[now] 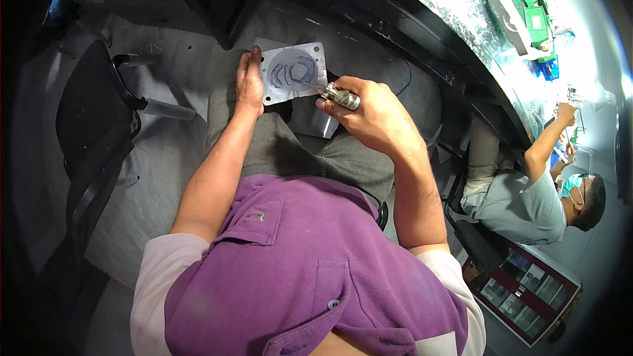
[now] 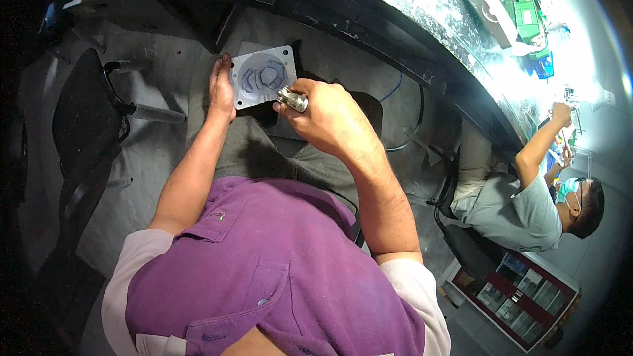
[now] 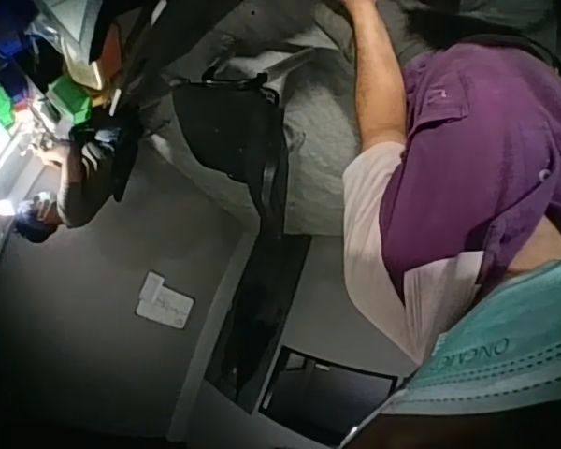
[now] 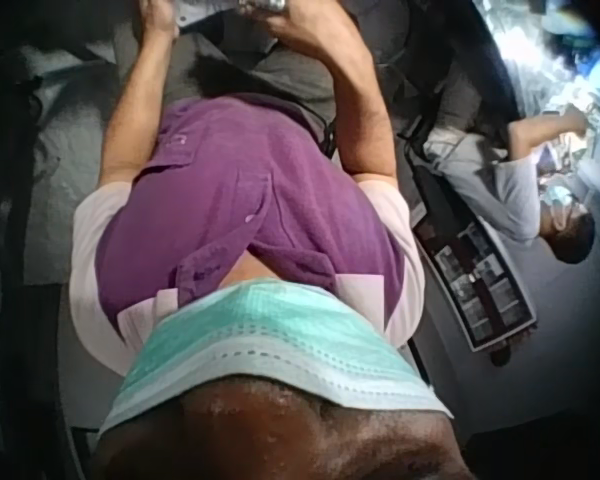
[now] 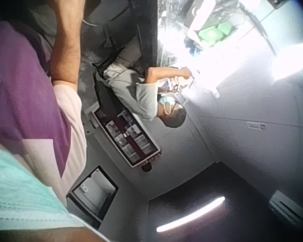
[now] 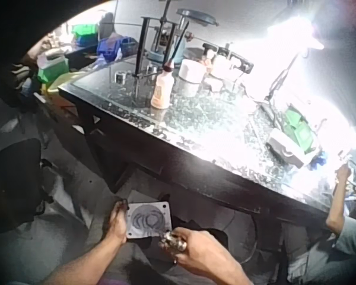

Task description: The person applies a liquid coating to a dental model within a metal mold frame using a small brush, dips the brush into a container of white substance, and then uses a compressed air tool to dry or distribute the coating across the dental model surface.

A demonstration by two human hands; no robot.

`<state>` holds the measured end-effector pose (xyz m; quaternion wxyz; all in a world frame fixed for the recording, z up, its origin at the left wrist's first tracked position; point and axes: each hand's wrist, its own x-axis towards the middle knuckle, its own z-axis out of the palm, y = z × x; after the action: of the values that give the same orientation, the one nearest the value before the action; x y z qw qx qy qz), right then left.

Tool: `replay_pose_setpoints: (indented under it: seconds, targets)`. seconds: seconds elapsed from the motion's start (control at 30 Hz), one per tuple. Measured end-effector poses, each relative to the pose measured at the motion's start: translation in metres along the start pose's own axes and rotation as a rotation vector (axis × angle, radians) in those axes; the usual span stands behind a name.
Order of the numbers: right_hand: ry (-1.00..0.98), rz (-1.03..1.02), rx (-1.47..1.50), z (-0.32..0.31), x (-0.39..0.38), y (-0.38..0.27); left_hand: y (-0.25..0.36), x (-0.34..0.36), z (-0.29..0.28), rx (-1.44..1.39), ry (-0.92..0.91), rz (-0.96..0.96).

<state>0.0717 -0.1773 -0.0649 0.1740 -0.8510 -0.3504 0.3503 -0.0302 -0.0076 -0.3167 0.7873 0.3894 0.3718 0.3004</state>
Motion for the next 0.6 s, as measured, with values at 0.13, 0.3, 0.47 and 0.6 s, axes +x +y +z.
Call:
replay_pose_setpoints:
  seconds: [0.13,0.3,0.47,0.6]
  targets:
    - [0.061,-0.026,0.028,0.004,0.001,-0.001,0.002,-0.003,0.005,0.019,0.027,0.037]
    - [0.019,-0.034,0.000,0.004,0.003,-0.005,0.002,-0.003,0.006,-0.009,-0.007,0.045]
    - [0.036,-0.056,0.022,0.007,0.004,-0.008,0.003,-0.004,0.007,-0.018,-0.018,0.030]
    - [0.036,-0.054,0.021,0.012,0.006,-0.005,0.003,-0.005,0.008,-0.011,0.001,0.052]
